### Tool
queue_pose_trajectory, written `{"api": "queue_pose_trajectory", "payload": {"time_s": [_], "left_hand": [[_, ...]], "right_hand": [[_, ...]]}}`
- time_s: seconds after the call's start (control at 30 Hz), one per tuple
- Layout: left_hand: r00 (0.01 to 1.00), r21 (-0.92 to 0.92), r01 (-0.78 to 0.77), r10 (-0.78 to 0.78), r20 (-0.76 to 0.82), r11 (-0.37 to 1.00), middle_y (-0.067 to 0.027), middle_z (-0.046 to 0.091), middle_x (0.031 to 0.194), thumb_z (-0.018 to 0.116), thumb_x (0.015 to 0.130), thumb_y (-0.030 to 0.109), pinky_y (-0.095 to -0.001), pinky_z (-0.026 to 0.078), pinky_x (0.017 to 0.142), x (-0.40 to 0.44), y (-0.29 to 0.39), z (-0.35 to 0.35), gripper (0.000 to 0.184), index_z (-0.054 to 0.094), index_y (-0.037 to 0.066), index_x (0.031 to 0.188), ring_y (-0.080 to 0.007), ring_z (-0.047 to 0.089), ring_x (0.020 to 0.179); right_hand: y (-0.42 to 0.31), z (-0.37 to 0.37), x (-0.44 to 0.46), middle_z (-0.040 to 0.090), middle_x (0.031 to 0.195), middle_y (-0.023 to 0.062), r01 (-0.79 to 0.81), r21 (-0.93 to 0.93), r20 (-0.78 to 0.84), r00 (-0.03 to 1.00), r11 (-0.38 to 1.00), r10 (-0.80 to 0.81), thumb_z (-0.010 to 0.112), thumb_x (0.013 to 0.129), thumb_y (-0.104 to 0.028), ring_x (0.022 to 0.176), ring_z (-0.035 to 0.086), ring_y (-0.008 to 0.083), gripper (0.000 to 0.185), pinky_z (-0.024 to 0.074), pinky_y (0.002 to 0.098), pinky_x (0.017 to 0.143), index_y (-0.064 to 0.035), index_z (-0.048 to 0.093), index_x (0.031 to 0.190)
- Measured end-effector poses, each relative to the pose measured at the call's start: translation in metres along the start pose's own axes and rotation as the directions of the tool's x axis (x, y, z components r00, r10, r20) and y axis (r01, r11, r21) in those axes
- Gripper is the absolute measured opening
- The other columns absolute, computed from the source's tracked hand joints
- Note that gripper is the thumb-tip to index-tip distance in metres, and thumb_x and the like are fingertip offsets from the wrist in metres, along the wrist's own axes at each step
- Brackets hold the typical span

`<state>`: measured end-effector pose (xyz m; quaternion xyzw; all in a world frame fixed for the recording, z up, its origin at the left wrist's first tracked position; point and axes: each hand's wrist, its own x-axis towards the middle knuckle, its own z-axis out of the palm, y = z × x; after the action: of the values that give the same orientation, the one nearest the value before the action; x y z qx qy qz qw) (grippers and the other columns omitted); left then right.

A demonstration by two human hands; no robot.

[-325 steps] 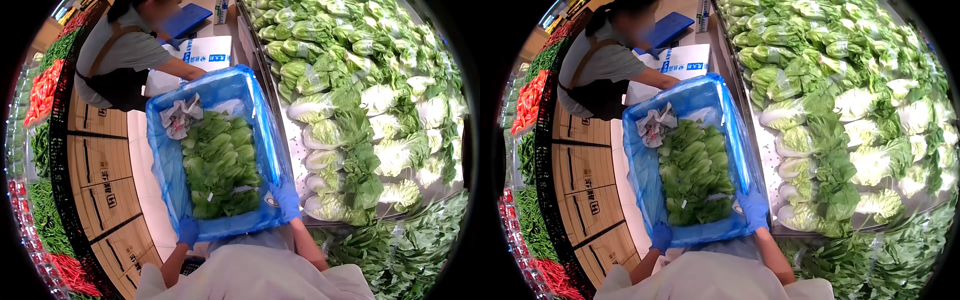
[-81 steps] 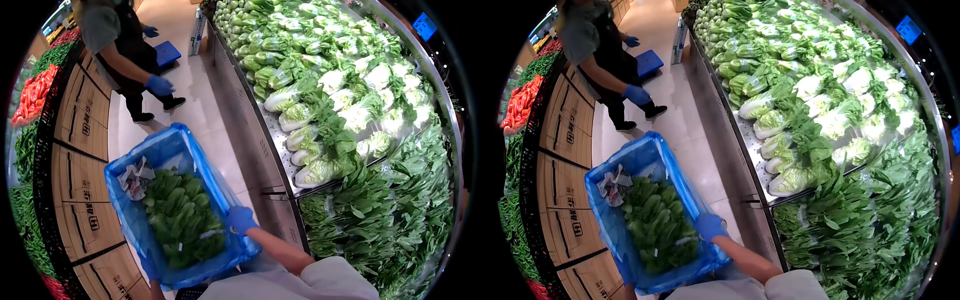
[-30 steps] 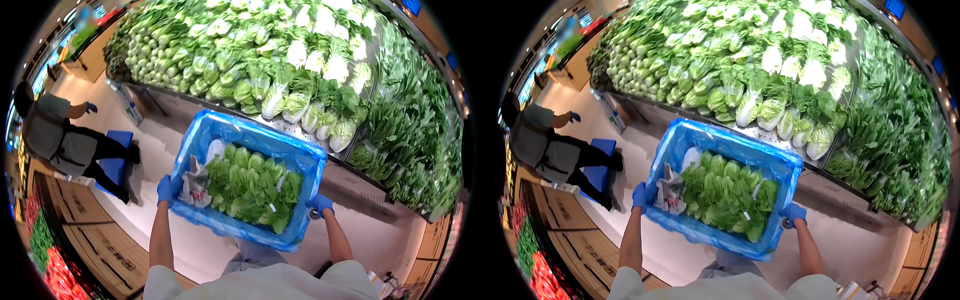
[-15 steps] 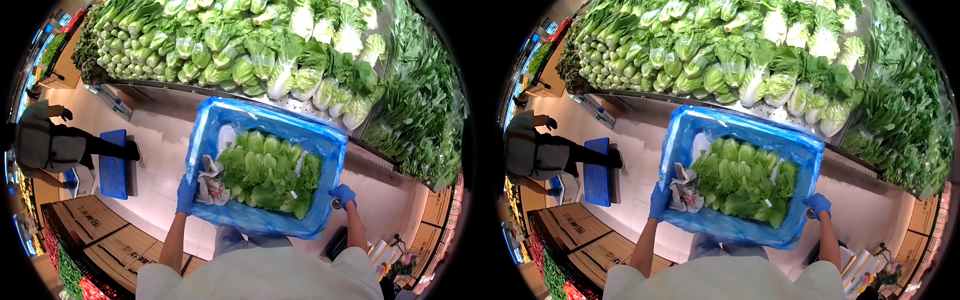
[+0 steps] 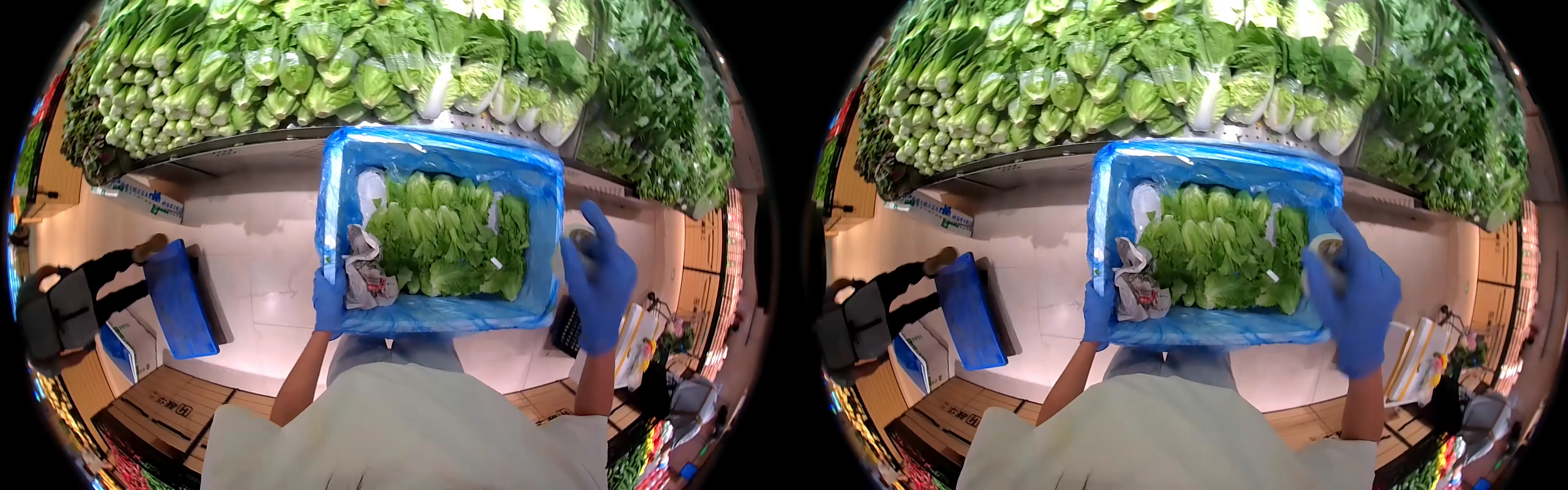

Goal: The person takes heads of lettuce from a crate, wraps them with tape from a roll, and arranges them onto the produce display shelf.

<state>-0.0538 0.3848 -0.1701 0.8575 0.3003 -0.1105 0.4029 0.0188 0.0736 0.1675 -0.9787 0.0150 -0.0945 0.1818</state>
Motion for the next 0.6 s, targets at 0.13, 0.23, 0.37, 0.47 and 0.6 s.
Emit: {"api": "queue_pose_trajectory", "payload": {"time_s": [0.13, 0.23, 0.37, 0.47, 0.6], "left_hand": [[0.904, 0.202, -0.301, 0.346, -0.252, 0.932, -0.0188, 0.053, 0.105, 0.061, 0.08, 0.022, -0.0384, 0.042, 0.082, -0.005, 0.024, -0.026, 0.037, 0.05, -0.002, 0.106, -0.0338, 0.052, 0.097], [0.678, 0.24, -0.573, 0.617, -0.399, 0.784, -0.0165, 0.053, 0.101, 0.064, 0.075, 0.006, -0.0372, 0.042, 0.083, -0.006, 0.069, -0.046, 0.028, 0.053, -0.001, 0.1, -0.0307, 0.052, 0.094], [0.786, -0.149, -0.618, 0.612, -0.091, 0.772, -0.0151, 0.053, 0.1, 0.057, 0.08, 0.006, -0.0365, 0.042, 0.082, 0.001, 0.124, -0.028, 0.02, 0.054, 0.002, 0.099, -0.0305, 0.052, 0.093], [0.759, -0.036, -0.651, 0.649, -0.053, 0.758, -0.0175, 0.05, 0.106, 0.059, 0.079, 0.01, -0.0369, 0.04, 0.086, 0.017, 0.142, -0.004, 0.027, 0.052, 0.001, 0.104, -0.0317, 0.048, 0.1], [0.8, 0.283, -0.434, 0.511, -0.316, 0.855, -0.0217, 0.043, 0.117, 0.063, 0.077, 0.016, -0.0401, 0.035, 0.092, 0.018, 0.101, 0.0, 0.046, 0.046, 0.0, 0.116, -0.0346, 0.039, 0.112]], "right_hand": [[-0.066, -0.07, -0.021, 0.06, 0.083, 0.0147, 0.48, 0.075, -0.015, 0.877, 0.874, -0.48, 0.062, 0.075, -0.018, 0.067, 0.057, 0.0348, 0.024, 0.0472, 0.0412, 0.067, 0.001, 0.056, 0.088], [-0.055, -0.108, -0.041, 0.058, 0.092, 0.0176, 0.551, 0.056, 0.151, 0.82, 0.832, -0.553, 0.054, 0.074, -0.042, 0.075, 0.058, 0.0365, 0.047, 0.0473, 0.0488, 0.072, 0.0005, 0.055, 0.092], [-0.031, -0.115, -0.036, 0.057, 0.089, 0.02, 0.625, 0.084, 0.227, 0.746, 0.776, -0.626, 0.051, 0.073, -0.063, 0.073, 0.059, 0.0374, 0.069, 0.0508, 0.0515, 0.065, 0.0017, 0.056, 0.096], [-0.052, -0.113, -0.016, 0.058, 0.08, 0.0168, 0.283, 0.168, 0.402, 0.855, 0.944, -0.328, 0.059, 0.071, -0.045, 0.069, 0.058, 0.0331, 0.05, 0.0501, 0.0459, 0.062, 0.0012, 0.057, 0.089], [0.001, -0.048, 0.013, 0.059, 0.079, 0.0117, -0.175, 0.183, 0.198, 0.971, 0.967, 0.138, 0.057, 0.076, -0.017, 0.07, 0.056, 0.0174, 0.032, 0.0449, 0.0302, 0.067, 0.0015, 0.057, 0.102]]}}
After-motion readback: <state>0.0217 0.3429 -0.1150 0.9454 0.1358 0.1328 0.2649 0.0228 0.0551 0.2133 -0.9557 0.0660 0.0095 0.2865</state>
